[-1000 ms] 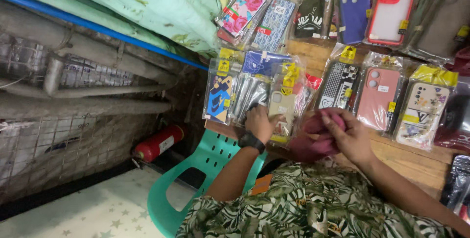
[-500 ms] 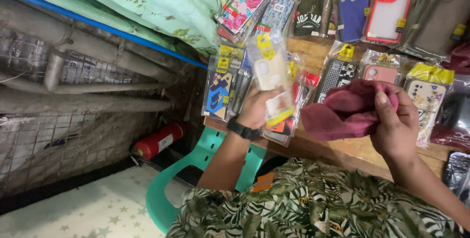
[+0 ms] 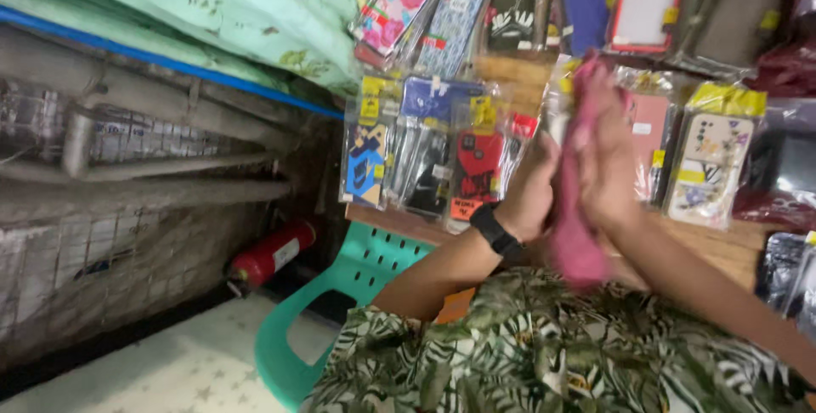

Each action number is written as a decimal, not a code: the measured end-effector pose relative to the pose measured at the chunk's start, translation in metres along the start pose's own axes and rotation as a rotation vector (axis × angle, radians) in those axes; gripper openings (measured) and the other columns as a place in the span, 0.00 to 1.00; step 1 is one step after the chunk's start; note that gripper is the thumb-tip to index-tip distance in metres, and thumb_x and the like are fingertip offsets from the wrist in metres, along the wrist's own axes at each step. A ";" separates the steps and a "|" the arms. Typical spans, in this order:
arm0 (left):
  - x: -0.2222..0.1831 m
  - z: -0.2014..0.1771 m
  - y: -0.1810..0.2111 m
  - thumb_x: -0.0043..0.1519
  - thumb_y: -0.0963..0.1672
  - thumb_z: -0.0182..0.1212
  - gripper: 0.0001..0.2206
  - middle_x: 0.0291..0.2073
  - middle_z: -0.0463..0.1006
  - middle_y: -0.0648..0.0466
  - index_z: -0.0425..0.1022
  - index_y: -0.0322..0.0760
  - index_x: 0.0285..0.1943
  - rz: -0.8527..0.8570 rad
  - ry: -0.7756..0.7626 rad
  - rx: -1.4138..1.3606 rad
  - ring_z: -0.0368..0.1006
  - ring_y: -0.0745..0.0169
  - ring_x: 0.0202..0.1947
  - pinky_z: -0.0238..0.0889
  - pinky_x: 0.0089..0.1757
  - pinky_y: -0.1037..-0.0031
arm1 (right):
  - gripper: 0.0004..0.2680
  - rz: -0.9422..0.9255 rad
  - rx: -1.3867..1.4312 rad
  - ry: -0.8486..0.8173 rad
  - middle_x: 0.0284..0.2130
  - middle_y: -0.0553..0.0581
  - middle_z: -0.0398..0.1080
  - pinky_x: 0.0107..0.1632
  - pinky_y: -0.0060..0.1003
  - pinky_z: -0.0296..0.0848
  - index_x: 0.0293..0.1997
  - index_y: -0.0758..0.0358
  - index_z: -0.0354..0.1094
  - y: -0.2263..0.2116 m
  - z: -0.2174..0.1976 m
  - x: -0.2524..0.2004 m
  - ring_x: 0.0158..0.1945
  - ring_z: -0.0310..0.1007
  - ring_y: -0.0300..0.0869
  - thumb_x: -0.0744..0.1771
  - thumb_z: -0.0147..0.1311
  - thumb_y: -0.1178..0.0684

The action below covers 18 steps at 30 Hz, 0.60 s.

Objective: The person wipes the plastic packaging of various phone cases displayed on a wooden board using a pink cloth. They handle the items one by one, wiping the front and back of the packaging before placing them back on the display.

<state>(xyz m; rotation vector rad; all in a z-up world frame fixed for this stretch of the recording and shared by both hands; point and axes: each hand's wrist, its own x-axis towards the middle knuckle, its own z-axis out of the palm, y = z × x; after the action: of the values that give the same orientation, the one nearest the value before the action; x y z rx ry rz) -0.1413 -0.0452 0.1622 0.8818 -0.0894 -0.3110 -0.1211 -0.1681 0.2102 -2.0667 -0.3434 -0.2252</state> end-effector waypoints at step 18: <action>0.039 -0.013 0.068 0.72 0.46 0.60 0.21 0.58 0.74 0.50 0.65 0.32 0.70 0.163 0.184 -0.201 0.72 0.58 0.56 0.67 0.56 0.62 | 0.16 0.450 1.288 0.055 0.63 0.59 0.65 0.70 0.46 0.66 0.66 0.61 0.61 0.065 -0.079 0.017 0.66 0.66 0.49 0.75 0.33 0.44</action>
<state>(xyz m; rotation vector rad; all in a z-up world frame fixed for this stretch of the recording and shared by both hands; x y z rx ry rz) -0.0857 -0.0068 0.2042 0.6952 0.0406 -0.0841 -0.0847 -0.2646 0.2017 -0.8115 0.0507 0.1927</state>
